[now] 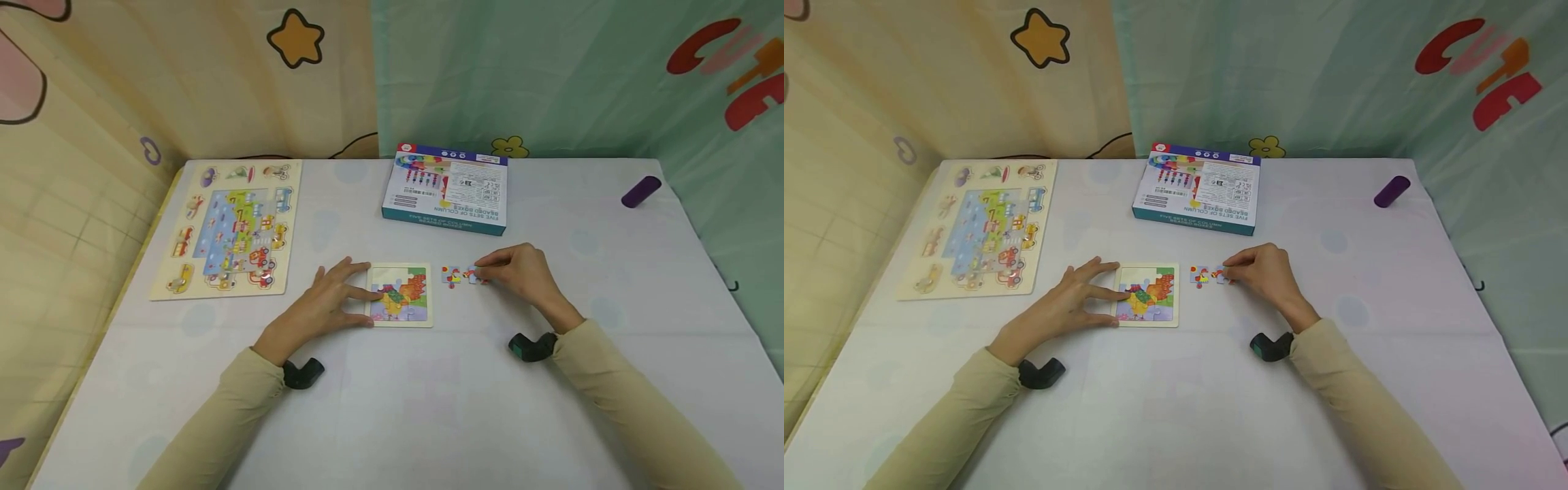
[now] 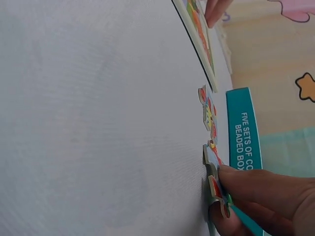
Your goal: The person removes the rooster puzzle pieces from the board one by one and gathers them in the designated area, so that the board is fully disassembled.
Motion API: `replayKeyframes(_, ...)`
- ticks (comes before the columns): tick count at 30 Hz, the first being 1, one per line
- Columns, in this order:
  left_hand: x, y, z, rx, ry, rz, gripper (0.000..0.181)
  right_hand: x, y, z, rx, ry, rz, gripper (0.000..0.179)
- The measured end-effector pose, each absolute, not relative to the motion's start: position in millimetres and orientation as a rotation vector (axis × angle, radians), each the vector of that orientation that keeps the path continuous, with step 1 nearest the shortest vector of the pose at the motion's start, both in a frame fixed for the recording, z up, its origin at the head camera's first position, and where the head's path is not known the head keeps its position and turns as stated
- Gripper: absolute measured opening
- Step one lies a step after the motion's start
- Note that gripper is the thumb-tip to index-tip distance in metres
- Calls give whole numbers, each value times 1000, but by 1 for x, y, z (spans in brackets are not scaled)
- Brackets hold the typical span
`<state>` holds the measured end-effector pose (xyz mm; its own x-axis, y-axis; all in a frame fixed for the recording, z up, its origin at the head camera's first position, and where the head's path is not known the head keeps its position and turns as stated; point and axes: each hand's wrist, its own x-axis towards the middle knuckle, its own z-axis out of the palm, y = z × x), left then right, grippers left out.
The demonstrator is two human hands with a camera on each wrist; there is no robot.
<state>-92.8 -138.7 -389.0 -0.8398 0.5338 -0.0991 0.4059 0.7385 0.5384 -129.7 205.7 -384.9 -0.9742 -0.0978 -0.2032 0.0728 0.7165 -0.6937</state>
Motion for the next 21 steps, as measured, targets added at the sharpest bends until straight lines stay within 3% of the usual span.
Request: replayKeyframes(21,-92,-140,-388,774,2700,779,48,-130,201,-384,4,2745,-1049,16)
